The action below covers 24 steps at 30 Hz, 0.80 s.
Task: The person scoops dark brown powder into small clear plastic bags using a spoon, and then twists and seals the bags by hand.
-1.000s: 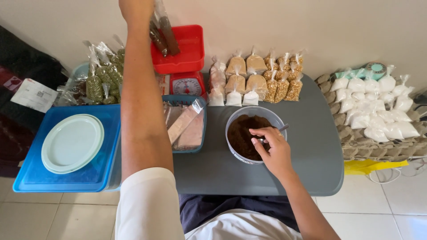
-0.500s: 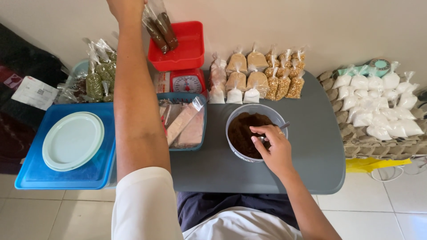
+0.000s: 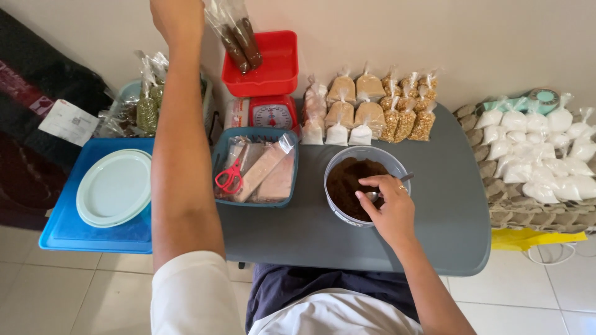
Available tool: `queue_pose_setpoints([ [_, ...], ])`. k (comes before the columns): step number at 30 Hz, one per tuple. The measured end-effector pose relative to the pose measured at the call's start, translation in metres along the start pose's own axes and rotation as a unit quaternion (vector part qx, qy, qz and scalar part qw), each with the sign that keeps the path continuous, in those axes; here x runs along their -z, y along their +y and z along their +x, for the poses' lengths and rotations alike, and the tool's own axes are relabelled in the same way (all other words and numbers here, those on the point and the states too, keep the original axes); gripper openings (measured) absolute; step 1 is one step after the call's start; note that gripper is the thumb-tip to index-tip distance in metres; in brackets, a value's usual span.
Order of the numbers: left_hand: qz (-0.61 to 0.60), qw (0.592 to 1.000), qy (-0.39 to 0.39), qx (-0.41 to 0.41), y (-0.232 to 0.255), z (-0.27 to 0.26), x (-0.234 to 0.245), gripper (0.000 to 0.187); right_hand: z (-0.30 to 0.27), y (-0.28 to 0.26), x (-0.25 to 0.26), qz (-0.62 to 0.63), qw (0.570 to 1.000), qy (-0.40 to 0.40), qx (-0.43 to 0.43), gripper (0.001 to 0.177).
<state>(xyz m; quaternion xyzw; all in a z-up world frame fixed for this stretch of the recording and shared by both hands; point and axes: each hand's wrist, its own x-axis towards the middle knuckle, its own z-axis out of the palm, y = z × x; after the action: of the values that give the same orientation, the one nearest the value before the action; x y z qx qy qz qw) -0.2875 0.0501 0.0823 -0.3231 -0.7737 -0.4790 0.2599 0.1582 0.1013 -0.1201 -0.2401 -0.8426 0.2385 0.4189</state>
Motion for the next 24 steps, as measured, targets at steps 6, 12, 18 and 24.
queue_pose_setpoints([
  [6, 0.012, 0.997, -0.064, -0.04, -0.003, -0.043, 0.031, 0.018, -0.006, 0.011, -0.006, -0.002, 0.998, -0.047, -0.029, 0.017],
  [12, 0.051, 0.981, -0.179, -0.051, -0.024, -0.171, 0.041, 0.006, -0.004, 0.013, -0.008, -0.014, 0.999, -0.033, 0.027, 0.006],
  [18, 0.136, 0.973, -0.181, -0.054, -0.054, -0.26, -0.014, 0.029, -0.009, 0.012, -0.008, -0.071, 0.997, -0.041, 0.011, 0.009],
  [24, 0.198, 0.934, -0.286, -0.081, -0.056, -0.28, -0.025, 0.068, 0.019, 0.009, -0.001, 0.043, 0.997, -0.054, 0.019, 0.018],
])
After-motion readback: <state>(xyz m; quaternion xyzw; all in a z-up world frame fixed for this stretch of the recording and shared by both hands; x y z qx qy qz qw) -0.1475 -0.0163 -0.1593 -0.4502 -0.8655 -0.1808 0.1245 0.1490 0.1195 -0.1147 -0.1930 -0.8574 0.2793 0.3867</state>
